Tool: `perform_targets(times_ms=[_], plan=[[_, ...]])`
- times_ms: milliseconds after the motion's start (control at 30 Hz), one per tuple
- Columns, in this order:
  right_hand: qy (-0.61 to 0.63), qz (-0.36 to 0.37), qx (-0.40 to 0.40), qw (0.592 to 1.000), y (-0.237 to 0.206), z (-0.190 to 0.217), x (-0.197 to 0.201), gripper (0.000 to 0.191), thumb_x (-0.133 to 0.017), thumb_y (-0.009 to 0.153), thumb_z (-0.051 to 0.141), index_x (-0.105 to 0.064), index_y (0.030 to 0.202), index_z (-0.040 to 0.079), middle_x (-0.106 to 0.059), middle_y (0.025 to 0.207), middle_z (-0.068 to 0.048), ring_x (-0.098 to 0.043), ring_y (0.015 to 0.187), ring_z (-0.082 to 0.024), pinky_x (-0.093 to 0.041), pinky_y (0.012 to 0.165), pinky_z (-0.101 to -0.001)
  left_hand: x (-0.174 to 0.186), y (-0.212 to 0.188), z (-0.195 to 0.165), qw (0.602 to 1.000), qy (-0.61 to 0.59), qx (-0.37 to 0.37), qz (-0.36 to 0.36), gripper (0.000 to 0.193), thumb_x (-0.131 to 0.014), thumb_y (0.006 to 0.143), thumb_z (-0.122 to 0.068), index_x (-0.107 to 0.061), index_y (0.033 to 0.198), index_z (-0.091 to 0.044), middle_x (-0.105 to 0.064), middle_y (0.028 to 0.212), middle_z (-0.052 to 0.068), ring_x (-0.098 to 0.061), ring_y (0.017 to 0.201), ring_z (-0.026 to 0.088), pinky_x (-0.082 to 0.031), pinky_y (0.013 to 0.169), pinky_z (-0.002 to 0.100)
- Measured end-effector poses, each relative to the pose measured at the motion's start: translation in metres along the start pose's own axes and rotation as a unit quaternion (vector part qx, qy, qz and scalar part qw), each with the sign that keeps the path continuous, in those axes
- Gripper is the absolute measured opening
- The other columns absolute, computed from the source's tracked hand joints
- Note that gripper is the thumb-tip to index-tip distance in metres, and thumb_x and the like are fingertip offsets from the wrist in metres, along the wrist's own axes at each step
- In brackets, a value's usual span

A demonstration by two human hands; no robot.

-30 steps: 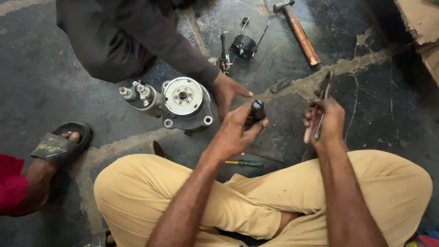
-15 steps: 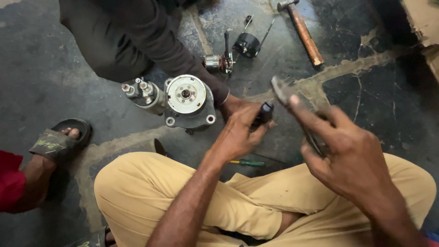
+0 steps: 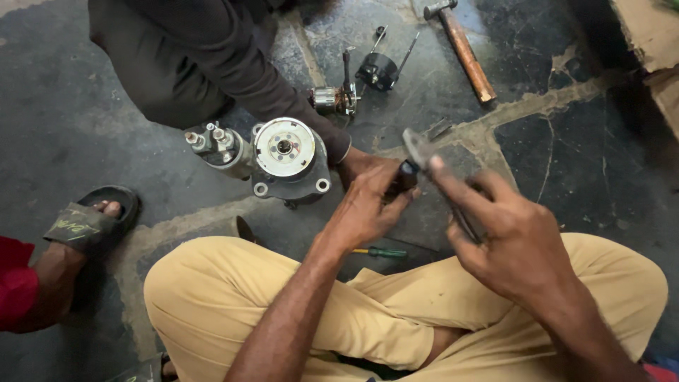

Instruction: The person sits on the floor and assembles a starter motor. They apply grease to a component, insert the rotor, and use a hammer and screwdriver to secure the housing and internal parts.

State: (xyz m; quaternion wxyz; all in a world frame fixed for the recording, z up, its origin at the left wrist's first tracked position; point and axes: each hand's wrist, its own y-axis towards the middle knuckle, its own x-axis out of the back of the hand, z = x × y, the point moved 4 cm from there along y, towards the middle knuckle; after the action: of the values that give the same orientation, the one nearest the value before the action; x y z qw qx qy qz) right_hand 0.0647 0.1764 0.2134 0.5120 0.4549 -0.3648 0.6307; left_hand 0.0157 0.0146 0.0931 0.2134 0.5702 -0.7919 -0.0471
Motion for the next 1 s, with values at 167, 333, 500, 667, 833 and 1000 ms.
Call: perform_targets(times_ms=[167, 333, 500, 667, 833, 1000], plan=[[0.035, -0.033, 0.025, 0.999, 0.000, 0.003, 0.003, 0.076, -0.072, 0.078, 0.018, -0.052, 0.150, 0.032, -0.066, 0.101, -0.012, -0.068, 0.066, -0.027, -0.058, 0.064, -0.0411, -0.001, 0.001, 0.004, 1.000, 0.008, 0.019, 0.012, 0.031, -0.074, 0.092, -0.016, -0.063, 0.116, 0.000, -0.068, 0.096, 0.019, -0.068, 0.085, 0.033, -0.053, 0.079, 0.041], [0.031, -0.043, 0.039, 0.998, 0.000, 0.007, 0.006, 0.074, -0.072, 0.081, 0.018, -0.051, 0.150, 0.031, -0.067, 0.102, -0.012, -0.069, 0.069, -0.027, -0.058, 0.065, -0.0414, -0.001, -0.001, 0.004, 0.999, 0.031, -0.027, -0.010, 0.033, -0.075, 0.092, -0.016, -0.061, 0.117, 0.001, -0.068, 0.102, 0.020, -0.068, 0.095, 0.035, -0.053, 0.084, 0.042], [0.016, 0.006, 0.015, 1.000, 0.000, 0.008, 0.005, 0.072, -0.074, 0.077, 0.018, -0.055, 0.146, 0.032, -0.067, 0.097, -0.012, -0.068, 0.064, -0.029, -0.056, 0.060, -0.0430, -0.004, -0.001, 0.007, 1.000, 0.005, -0.007, 0.006, 0.026, -0.075, 0.094, -0.013, -0.064, 0.114, -0.001, -0.070, 0.101, 0.019, -0.069, 0.093, 0.035, -0.053, 0.084, 0.042], [0.002, 0.014, 0.033, 0.999, -0.002, 0.011, 0.003, 0.071, -0.074, 0.078, 0.018, -0.058, 0.145, 0.031, -0.065, 0.091, -0.012, -0.068, 0.066, -0.032, -0.056, 0.061, -0.0450, -0.002, 0.000, 0.007, 1.000, -0.012, -0.028, -0.003, 0.032, -0.074, 0.091, -0.011, -0.061, 0.118, 0.000, -0.069, 0.105, 0.021, -0.069, 0.096, 0.036, -0.054, 0.084, 0.041], [0.027, -0.001, 0.009, 1.000, -0.003, 0.007, 0.001, 0.069, -0.073, 0.080, 0.020, -0.055, 0.146, 0.032, -0.066, 0.098, -0.012, -0.068, 0.066, -0.031, -0.057, 0.063, -0.0438, -0.003, -0.001, 0.006, 0.999, 0.015, -0.030, 0.009, 0.026, -0.075, 0.092, -0.011, -0.062, 0.111, 0.000, -0.068, 0.099, 0.021, -0.067, 0.091, 0.037, -0.053, 0.083, 0.043], [0.034, -0.016, 0.005, 0.999, -0.004, 0.007, 0.003, 0.072, -0.072, 0.081, 0.020, -0.052, 0.149, 0.031, -0.066, 0.100, -0.013, -0.068, 0.068, -0.031, -0.057, 0.065, -0.0432, -0.002, 0.000, 0.007, 1.000, 0.013, -0.001, 0.011, 0.025, -0.075, 0.092, -0.013, -0.063, 0.110, -0.001, -0.068, 0.094, 0.019, -0.068, 0.084, 0.033, -0.054, 0.077, 0.041]])
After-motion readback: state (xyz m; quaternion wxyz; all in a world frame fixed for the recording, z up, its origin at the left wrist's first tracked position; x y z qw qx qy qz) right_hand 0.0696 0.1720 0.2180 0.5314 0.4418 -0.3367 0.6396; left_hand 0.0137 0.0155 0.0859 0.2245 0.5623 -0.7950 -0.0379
